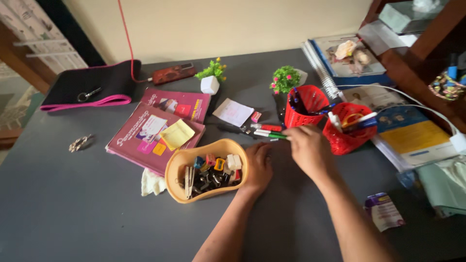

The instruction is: The person organizes stationery items on a desk. They sort small items like clips and erasers into a beige tray, place pens and markers into red baskets, and wipe the desk surface with a cloth. The person also moves a notebook and a small potted plant to clear space.

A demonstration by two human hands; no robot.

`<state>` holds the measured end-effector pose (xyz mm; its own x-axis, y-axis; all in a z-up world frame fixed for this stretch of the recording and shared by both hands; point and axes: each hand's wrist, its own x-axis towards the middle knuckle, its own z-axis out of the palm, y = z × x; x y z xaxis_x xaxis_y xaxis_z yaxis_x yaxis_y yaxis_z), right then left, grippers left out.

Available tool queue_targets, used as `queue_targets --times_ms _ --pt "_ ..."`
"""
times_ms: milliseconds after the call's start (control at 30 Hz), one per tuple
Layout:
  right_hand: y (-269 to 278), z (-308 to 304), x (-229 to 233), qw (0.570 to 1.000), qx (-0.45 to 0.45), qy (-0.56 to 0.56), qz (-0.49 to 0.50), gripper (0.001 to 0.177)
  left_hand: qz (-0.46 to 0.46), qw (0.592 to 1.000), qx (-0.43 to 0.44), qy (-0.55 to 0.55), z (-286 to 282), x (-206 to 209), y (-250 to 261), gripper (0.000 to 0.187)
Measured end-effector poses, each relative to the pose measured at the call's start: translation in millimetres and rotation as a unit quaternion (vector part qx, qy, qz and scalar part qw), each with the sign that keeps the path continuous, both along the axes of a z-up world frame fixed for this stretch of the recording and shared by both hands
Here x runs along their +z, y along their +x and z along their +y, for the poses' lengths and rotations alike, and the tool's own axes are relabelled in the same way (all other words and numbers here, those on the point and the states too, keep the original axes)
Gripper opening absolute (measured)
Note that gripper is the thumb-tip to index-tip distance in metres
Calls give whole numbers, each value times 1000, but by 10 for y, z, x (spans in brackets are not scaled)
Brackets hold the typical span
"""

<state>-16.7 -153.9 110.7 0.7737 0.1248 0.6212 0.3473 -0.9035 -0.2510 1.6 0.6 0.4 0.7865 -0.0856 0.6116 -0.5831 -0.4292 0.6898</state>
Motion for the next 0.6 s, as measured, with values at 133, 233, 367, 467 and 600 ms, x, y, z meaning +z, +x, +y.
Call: queue_targets --times_ms 133,233,367,467,600 --pt "-78 -420 -308 990 -134 -48 15 11 17 1000 -11 10 29 -32 1 33" --pt "-87 -492 -427 985 -160 -32 54 18 -2 1000 2 17 3 -132 39 37" --pt "-45 -420 -457 966 -219 -47 130 26 -66 998 18 10 -11 -216 52 39" --pt "-29 -398 -461 955 -240 -45 167 30 -48 999 3 15 25 -198 14 48" --pt "-8 -430 -525 948 -248 -63 188 26 -82 996 27 37 9 -196 20 48"
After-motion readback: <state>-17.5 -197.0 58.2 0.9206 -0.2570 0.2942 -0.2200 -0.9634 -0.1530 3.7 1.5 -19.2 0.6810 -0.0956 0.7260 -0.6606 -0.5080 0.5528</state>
